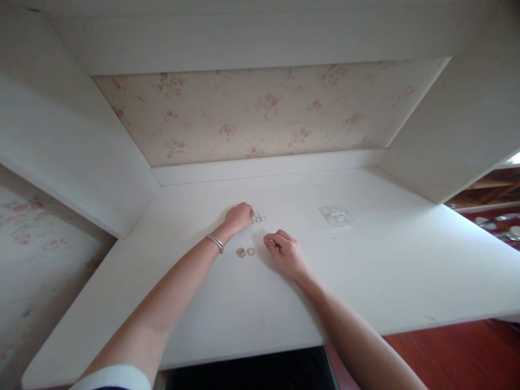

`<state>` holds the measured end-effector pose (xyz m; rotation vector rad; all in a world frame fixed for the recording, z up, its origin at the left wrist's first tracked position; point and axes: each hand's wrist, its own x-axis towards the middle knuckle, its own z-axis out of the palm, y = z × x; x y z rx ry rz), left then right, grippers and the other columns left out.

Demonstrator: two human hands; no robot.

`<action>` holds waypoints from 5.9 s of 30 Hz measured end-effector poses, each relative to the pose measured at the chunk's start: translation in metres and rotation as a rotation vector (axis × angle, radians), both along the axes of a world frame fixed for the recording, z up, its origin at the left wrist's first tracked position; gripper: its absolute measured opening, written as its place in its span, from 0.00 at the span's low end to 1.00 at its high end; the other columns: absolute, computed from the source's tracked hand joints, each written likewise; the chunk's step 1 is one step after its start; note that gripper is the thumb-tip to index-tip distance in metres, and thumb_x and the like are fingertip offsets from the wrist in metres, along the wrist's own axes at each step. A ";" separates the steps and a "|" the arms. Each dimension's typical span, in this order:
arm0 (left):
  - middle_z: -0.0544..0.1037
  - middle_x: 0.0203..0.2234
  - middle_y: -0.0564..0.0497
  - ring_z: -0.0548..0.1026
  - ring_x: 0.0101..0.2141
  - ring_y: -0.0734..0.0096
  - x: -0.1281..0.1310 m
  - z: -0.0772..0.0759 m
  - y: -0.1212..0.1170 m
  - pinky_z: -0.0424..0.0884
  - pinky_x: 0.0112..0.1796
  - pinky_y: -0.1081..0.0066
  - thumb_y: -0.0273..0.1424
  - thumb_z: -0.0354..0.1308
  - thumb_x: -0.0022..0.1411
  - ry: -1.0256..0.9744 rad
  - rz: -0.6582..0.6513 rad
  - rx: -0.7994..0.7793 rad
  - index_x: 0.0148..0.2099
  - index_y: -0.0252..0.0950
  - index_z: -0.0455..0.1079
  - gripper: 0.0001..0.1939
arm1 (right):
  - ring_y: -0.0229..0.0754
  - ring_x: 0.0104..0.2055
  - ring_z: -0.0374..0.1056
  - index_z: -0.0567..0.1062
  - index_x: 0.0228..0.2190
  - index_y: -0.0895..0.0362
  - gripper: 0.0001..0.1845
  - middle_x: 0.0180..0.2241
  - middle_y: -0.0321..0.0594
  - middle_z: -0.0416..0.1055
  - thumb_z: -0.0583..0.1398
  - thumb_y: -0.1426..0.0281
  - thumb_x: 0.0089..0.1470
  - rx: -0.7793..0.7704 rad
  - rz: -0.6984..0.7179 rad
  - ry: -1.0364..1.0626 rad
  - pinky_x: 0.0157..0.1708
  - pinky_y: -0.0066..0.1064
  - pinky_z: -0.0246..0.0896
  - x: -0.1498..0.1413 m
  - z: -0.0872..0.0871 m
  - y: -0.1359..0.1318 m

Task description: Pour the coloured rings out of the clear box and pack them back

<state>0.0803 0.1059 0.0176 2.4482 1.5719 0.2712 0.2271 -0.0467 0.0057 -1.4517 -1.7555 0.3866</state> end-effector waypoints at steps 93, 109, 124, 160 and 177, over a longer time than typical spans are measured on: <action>0.75 0.27 0.52 0.70 0.29 0.71 -0.112 0.000 -0.107 0.62 0.30 0.73 0.41 0.52 0.56 -0.774 0.185 -0.294 0.36 0.35 0.72 0.15 | 0.36 0.33 0.66 0.73 0.34 0.53 0.13 0.35 0.38 0.68 0.48 0.71 0.61 -0.167 0.370 -0.518 0.34 0.26 0.55 -0.020 0.037 0.018; 0.73 0.26 0.53 0.69 0.28 0.71 -0.112 0.001 -0.106 0.61 0.29 0.74 0.42 0.51 0.56 -0.755 0.213 -0.296 0.37 0.35 0.72 0.17 | 0.35 0.32 0.66 0.73 0.35 0.52 0.12 0.34 0.36 0.69 0.50 0.70 0.60 -0.114 0.331 -0.502 0.32 0.26 0.53 -0.014 0.031 0.015; 0.72 0.24 0.53 0.68 0.26 0.72 -0.109 -0.002 -0.104 0.60 0.28 0.74 0.43 0.52 0.56 -0.748 0.239 -0.293 0.37 0.35 0.72 0.17 | 0.37 0.33 0.66 0.73 0.44 0.50 0.15 0.37 0.39 0.70 0.52 0.65 0.57 -0.178 -0.102 -0.456 0.31 0.27 0.53 0.003 0.005 0.069; 0.73 0.27 0.52 0.70 0.28 0.70 -0.104 -0.006 -0.106 0.63 0.30 0.73 0.42 0.52 0.57 -0.693 0.191 -0.278 0.38 0.35 0.71 0.16 | 0.36 0.34 0.67 0.75 0.37 0.53 0.15 0.34 0.40 0.70 0.48 0.68 0.61 -0.003 0.215 -0.292 0.36 0.26 0.60 0.002 -0.003 -0.002; 0.76 0.39 0.48 0.73 0.40 0.64 0.000 0.021 -0.052 0.65 0.41 0.69 0.36 0.49 0.61 -0.118 -0.120 0.034 0.39 0.40 0.74 0.13 | 0.34 0.27 0.63 0.75 0.31 0.53 0.14 0.28 0.37 0.68 0.50 0.65 0.59 0.006 -0.040 -0.091 0.30 0.24 0.56 0.020 0.002 0.004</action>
